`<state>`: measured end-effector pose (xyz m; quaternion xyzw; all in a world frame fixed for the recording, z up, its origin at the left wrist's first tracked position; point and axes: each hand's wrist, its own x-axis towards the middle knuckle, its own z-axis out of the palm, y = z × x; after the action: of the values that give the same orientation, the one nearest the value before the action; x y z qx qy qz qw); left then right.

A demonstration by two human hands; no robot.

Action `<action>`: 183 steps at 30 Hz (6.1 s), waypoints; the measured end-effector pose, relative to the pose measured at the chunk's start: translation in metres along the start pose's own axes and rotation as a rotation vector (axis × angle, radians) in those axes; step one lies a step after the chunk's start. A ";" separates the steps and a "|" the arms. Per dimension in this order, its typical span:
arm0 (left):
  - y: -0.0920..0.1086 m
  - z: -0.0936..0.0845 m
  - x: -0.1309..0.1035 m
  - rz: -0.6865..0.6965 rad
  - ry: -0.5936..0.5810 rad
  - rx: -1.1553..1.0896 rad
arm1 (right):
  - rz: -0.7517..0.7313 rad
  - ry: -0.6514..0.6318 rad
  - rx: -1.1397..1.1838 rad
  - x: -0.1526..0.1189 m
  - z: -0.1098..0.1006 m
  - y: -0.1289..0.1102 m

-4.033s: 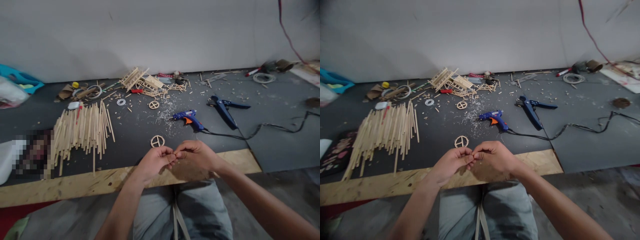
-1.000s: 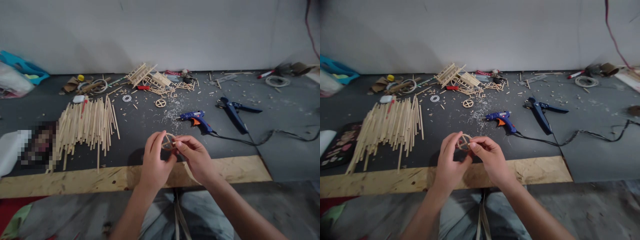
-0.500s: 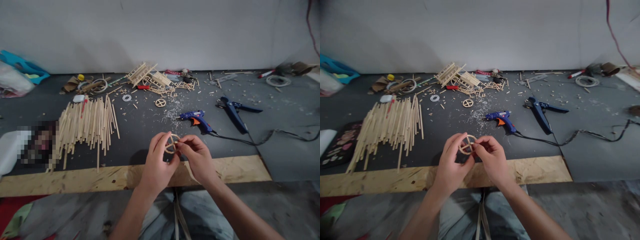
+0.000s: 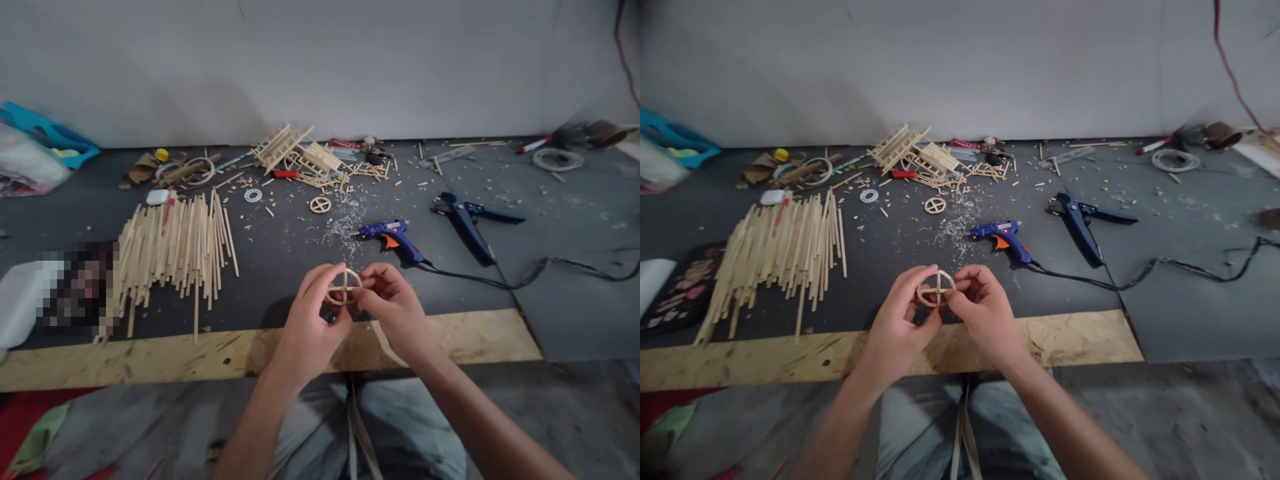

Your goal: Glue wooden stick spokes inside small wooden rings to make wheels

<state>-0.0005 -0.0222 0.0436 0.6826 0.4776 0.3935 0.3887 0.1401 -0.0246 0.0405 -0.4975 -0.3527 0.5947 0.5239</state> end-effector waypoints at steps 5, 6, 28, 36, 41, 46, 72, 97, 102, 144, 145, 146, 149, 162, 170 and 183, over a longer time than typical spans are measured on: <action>0.002 0.002 0.001 -0.094 -0.024 -0.152 | 0.009 0.011 0.020 -0.001 -0.001 0.003; 0.004 0.002 0.001 -0.140 -0.025 -0.216 | 0.009 0.008 0.022 -0.002 0.000 0.002; 0.015 -0.004 -0.004 -0.530 -0.074 -0.621 | -0.006 -0.058 0.109 -0.012 -0.002 0.003; 0.014 -0.003 -0.002 -0.571 -0.071 -0.626 | 0.019 -0.088 0.149 -0.014 -0.001 0.009; 0.011 -0.002 -0.002 -0.543 -0.073 -0.541 | 0.014 -0.085 0.113 -0.015 0.002 0.008; 0.008 -0.001 -0.002 -0.558 -0.060 -0.525 | 0.030 -0.094 0.068 -0.015 0.003 0.006; 0.001 0.003 -0.004 -0.621 -0.062 -0.495 | 0.097 -0.096 -0.209 -0.010 -0.002 0.013; 0.003 0.001 -0.011 -0.604 -0.049 -0.558 | -0.012 0.000 -0.267 -0.017 0.002 0.021; 0.002 -0.001 -0.012 -0.587 -0.063 -0.550 | -0.013 0.015 -0.274 -0.018 0.002 0.021; -0.002 -0.003 -0.007 -0.546 -0.060 -0.463 | -0.028 -0.019 -0.200 -0.022 0.008 0.019; -0.002 -0.003 -0.008 -0.547 -0.059 -0.467 | -0.029 -0.020 -0.203 -0.023 0.008 0.019; -0.003 -0.002 -0.008 -0.549 -0.057 -0.469 | -0.029 -0.019 -0.209 -0.023 0.008 0.020; -0.005 -0.002 -0.009 -0.559 -0.049 -0.473 | -0.023 -0.020 -0.230 -0.023 0.008 0.020; -0.005 0.002 -0.008 -0.610 -0.108 -0.616 | -0.005 -0.013 -0.273 -0.021 0.001 0.023; -0.006 0.002 -0.008 -0.623 -0.150 -0.689 | 0.001 -0.024 -0.270 -0.020 -0.001 0.022; -0.004 0.002 -0.008 -0.647 -0.054 -0.559 | 0.034 -0.120 -0.472 -0.023 -0.004 0.020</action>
<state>-0.0024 -0.0289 0.0378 0.3758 0.5317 0.3475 0.6748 0.1374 -0.0511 0.0254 -0.5758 -0.5037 0.5331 0.3613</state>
